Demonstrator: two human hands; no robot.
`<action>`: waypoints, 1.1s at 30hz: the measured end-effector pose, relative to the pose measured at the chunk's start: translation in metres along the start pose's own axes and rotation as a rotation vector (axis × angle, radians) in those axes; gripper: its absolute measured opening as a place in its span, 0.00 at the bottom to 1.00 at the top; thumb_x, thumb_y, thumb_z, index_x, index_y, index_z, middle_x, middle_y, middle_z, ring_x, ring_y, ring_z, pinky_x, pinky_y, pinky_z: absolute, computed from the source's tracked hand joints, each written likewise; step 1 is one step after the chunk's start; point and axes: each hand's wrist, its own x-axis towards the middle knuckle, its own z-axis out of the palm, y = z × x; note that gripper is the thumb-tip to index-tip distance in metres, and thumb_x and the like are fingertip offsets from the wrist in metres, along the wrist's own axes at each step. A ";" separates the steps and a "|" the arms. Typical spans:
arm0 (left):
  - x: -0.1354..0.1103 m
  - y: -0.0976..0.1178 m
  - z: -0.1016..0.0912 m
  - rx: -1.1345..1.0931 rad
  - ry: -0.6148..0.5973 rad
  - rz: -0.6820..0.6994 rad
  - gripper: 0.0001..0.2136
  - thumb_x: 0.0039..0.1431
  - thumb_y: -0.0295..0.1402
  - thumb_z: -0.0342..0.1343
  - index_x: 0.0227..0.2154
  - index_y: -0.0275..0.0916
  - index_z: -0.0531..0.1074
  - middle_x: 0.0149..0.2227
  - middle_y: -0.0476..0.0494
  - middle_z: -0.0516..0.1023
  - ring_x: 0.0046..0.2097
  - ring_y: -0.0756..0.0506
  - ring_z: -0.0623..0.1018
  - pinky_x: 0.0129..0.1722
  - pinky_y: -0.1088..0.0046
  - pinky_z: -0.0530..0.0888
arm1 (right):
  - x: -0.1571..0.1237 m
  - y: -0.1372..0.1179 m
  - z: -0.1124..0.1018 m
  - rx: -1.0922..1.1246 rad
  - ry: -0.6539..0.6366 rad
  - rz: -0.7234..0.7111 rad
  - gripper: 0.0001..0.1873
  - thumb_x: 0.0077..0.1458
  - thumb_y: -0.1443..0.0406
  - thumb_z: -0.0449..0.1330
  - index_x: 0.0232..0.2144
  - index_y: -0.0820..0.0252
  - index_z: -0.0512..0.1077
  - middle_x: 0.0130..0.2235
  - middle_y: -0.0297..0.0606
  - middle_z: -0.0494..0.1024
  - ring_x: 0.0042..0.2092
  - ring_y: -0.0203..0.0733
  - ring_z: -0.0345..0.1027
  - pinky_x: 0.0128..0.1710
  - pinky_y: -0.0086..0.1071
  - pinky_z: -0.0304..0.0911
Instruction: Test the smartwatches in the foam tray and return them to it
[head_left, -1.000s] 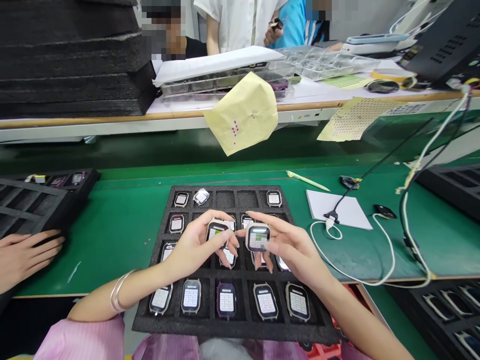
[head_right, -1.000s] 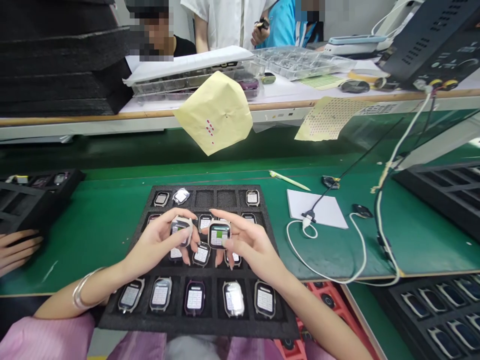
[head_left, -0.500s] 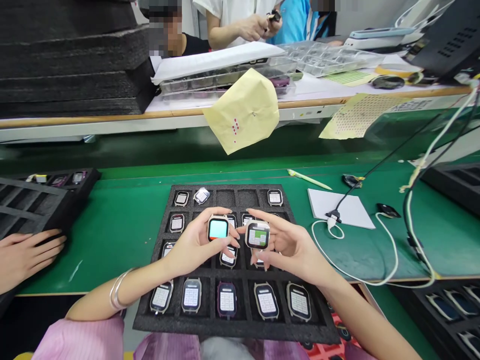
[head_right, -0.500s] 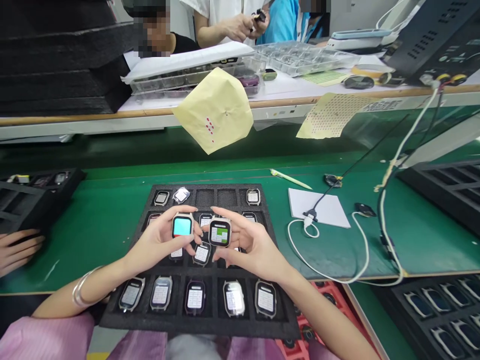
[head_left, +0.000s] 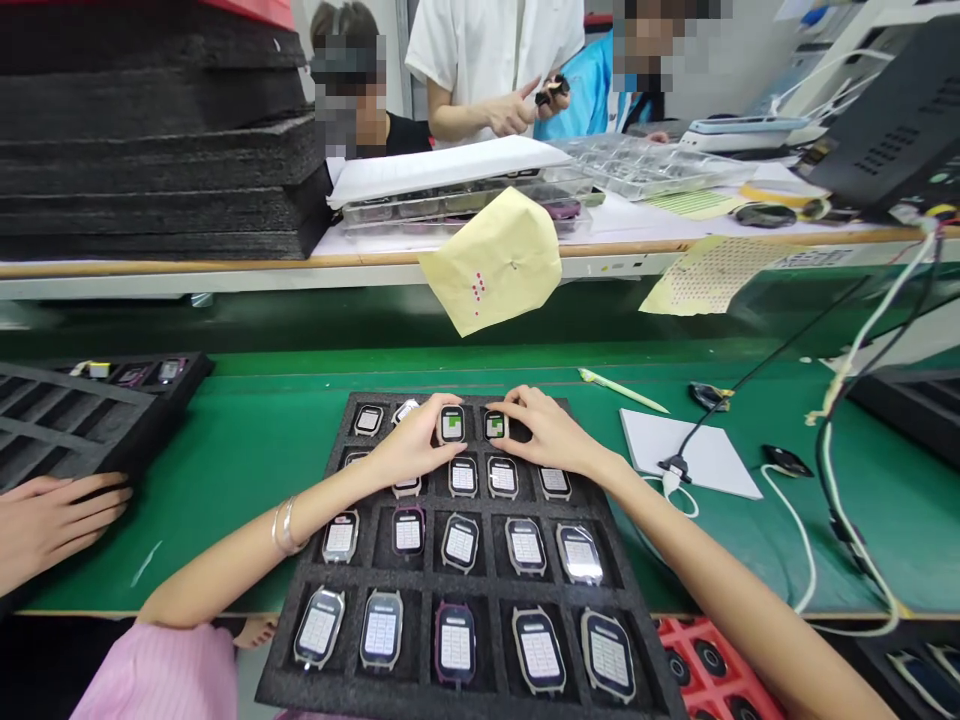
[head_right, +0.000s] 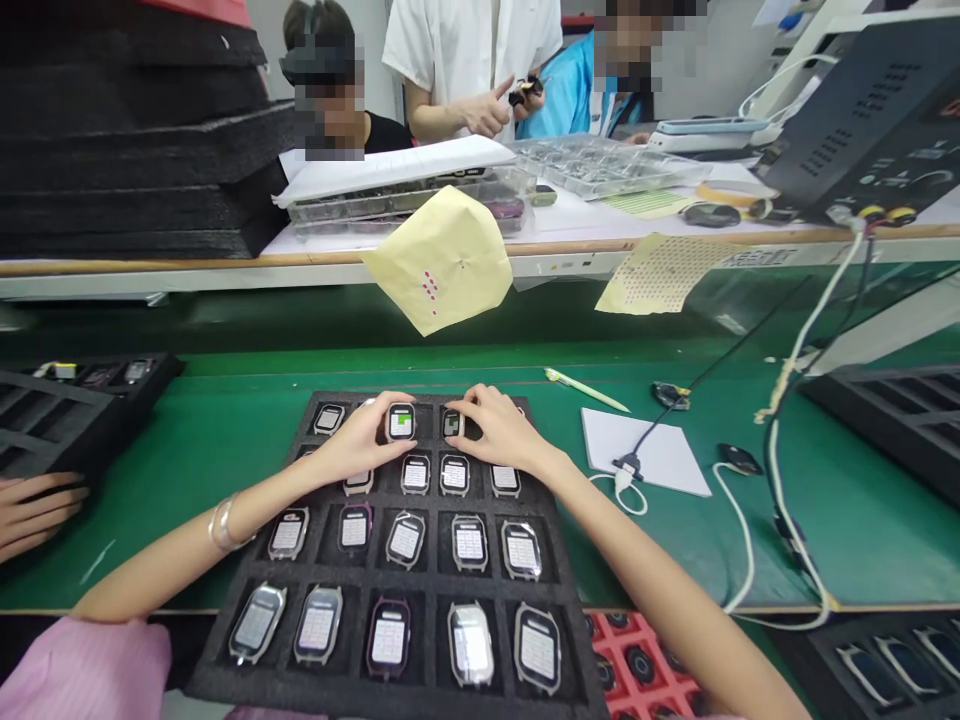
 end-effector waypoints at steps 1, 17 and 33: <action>0.008 -0.006 -0.001 0.094 -0.004 0.009 0.20 0.57 0.31 0.59 0.50 0.38 0.61 0.48 0.36 0.71 0.52 0.37 0.71 0.53 0.54 0.68 | -0.001 0.000 -0.001 -0.016 -0.014 -0.008 0.25 0.54 0.59 0.64 0.52 0.62 0.71 0.44 0.49 0.71 0.46 0.57 0.66 0.44 0.49 0.64; 0.013 -0.026 -0.076 0.552 -0.383 0.002 0.18 0.49 0.22 0.57 0.45 0.38 0.70 0.47 0.38 0.70 0.49 0.35 0.70 0.48 0.57 0.65 | -0.021 0.035 -0.028 -0.251 -0.206 0.166 0.16 0.48 0.69 0.65 0.40 0.67 0.72 0.41 0.51 0.70 0.44 0.60 0.68 0.42 0.47 0.67; -0.014 -0.014 -0.060 -0.469 0.016 -0.190 0.25 0.53 0.36 0.64 0.52 0.33 0.65 0.42 0.37 0.78 0.42 0.42 0.78 0.43 0.65 0.73 | -0.046 0.028 -0.031 0.422 0.106 0.374 0.29 0.58 0.48 0.56 0.53 0.64 0.68 0.45 0.49 0.76 0.45 0.51 0.71 0.41 0.39 0.69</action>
